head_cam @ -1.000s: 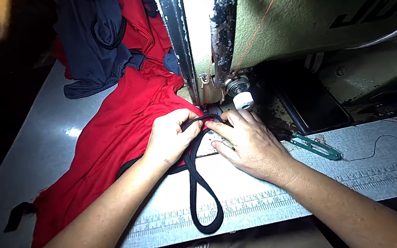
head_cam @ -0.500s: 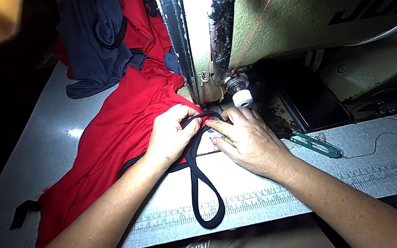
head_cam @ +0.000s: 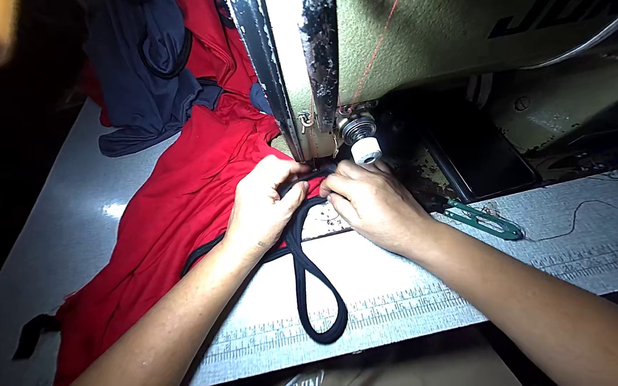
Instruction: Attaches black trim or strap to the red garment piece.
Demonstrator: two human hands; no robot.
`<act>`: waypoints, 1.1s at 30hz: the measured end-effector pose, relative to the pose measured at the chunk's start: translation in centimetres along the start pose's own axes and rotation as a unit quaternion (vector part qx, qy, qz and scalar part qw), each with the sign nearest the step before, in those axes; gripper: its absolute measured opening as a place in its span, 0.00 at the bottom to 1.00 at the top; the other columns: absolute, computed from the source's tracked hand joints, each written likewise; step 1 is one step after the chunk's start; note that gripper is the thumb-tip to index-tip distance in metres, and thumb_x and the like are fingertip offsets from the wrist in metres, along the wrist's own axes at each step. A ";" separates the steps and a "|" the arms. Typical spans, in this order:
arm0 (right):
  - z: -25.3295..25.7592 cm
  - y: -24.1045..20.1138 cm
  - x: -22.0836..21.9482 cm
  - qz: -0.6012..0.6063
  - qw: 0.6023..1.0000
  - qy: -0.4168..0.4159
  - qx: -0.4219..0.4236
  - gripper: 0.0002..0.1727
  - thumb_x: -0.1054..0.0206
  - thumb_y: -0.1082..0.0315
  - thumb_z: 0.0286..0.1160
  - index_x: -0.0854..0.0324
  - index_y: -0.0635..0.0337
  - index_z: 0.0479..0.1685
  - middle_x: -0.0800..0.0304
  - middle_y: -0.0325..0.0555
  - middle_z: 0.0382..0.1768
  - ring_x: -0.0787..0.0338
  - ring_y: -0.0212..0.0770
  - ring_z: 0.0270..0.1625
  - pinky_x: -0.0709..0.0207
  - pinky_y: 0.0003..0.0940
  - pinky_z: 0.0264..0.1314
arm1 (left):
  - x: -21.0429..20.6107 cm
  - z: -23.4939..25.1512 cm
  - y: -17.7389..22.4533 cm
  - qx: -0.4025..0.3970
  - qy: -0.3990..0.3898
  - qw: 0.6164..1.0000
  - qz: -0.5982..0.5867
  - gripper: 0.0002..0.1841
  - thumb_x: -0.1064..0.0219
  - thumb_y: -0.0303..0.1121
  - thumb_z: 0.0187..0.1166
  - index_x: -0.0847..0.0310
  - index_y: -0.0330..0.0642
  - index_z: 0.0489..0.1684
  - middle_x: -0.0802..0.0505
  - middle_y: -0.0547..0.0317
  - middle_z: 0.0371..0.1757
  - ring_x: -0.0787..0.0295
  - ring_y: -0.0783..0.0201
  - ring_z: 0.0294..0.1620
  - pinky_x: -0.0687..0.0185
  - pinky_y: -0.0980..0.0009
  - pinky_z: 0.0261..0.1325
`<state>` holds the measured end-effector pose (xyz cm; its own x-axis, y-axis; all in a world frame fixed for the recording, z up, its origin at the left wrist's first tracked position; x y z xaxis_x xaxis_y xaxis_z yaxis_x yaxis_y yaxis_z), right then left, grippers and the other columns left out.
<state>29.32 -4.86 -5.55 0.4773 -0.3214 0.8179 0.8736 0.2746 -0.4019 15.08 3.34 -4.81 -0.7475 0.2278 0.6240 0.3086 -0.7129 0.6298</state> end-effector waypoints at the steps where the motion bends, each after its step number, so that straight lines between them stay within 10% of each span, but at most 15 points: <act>1: 0.4 -0.2 -0.1 0.003 1.000 0.004 0.004 0.11 0.40 0.69 0.80 0.10 0.54 0.41 0.15 0.44 0.37 0.14 0.46 0.48 0.26 0.45 0.53 | 0.2 0.0 0.1 -0.017 0.012 1.000 -0.007 0.10 0.34 0.26 0.74 0.10 0.39 0.48 0.11 0.58 0.49 0.13 0.74 0.51 0.16 0.80 0.57; 5: 0.5 -0.2 -0.4 -0.016 1.000 -0.008 0.000 0.11 0.41 0.67 0.83 0.12 0.57 0.41 0.15 0.47 0.38 0.13 0.49 0.48 0.27 0.47 0.53 | 0.0 -0.5 1.9 -0.117 -0.019 0.987 0.108 0.12 0.43 0.29 0.71 0.09 0.45 0.30 0.13 0.51 0.50 0.21 0.57 0.59 0.29 0.66 0.62; 10: 0.6 0.7 -0.3 0.036 0.997 -0.042 -0.054 0.12 0.43 0.66 0.85 0.13 0.55 0.44 0.14 0.45 0.40 0.14 0.47 0.53 0.28 0.50 0.58 | -1.2 -0.5 2.3 -0.132 -0.066 0.964 0.222 0.15 0.39 0.43 0.75 0.07 0.46 0.32 0.09 0.49 0.49 0.18 0.49 0.53 0.30 0.54 0.50; 33: -0.5 0.2 0.3 0.086 0.995 0.023 0.040 0.12 0.38 0.73 0.75 0.06 0.55 0.38 0.13 0.41 0.35 0.14 0.39 0.46 0.27 0.41 0.55 | -0.9 -1.0 2.1 -0.128 -0.082 0.978 0.143 0.12 0.40 0.36 0.74 0.09 0.49 0.28 0.12 0.56 0.47 0.22 0.57 0.58 0.34 0.60 0.60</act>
<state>29.69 -5.38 -5.63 0.6248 -0.3033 0.7195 0.7688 0.4001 -0.4989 15.84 0.99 -4.47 -0.5418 0.0832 0.8364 0.3185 -0.9005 0.2960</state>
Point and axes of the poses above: each hand's wrist, its own z-axis towards the middle knuckle, its own x-axis out of the back of the hand, y = z × x, the point moved 6 cm from there along z, towards the middle knuckle
